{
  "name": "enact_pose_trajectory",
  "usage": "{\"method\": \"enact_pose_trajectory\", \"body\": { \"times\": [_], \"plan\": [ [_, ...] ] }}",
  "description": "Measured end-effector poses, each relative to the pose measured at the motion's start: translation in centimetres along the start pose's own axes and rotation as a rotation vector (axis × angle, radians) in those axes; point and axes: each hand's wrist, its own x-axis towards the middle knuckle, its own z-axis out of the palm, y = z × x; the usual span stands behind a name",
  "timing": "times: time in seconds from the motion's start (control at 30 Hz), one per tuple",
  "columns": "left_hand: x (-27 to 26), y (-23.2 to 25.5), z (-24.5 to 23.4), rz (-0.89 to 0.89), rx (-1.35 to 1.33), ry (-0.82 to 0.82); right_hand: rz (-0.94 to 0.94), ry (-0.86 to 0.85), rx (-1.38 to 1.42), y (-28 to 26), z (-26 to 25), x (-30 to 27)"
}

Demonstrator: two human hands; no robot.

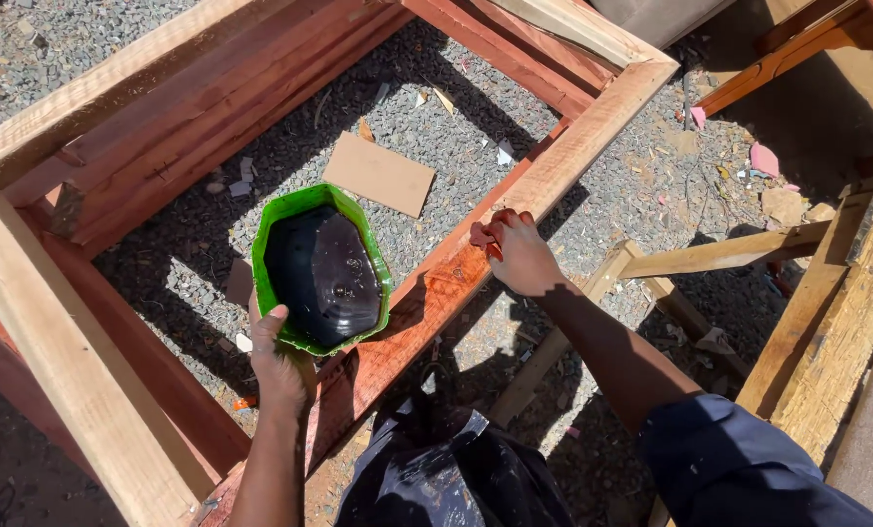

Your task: Staining a wooden frame using a cloth dipped in wood stain

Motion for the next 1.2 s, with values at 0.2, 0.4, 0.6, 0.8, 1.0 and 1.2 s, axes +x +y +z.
{"method": "enact_pose_trajectory", "body": {
  "times": [0.2,0.4,0.6,0.8,1.0,1.2],
  "plan": [
    [0.5,-0.2,-1.2,0.018,0.024,0.010,0.149,0.000,0.142,-2.0,1.0,1.8],
    [0.9,-1.4,-1.1,-0.035,-0.009,0.048,-0.184,-0.116,0.158,-14.0,2.0,-5.3],
    [2.2,-3.3,-2.9,-0.081,-0.018,0.066,-0.041,-0.001,0.023,-0.2,4.1,0.9],
    [1.1,-1.7,-1.2,-0.060,-0.038,0.066,0.271,-0.025,0.071,5.8,2.3,5.8],
    [2.1,-3.2,-1.5,0.020,-0.073,0.060,0.106,-0.462,0.173,-11.7,1.8,-1.2],
    [2.0,-2.6,-0.7,-0.030,0.027,0.030,0.000,-0.231,-0.089,-7.8,1.1,-0.7]
  ]
}}
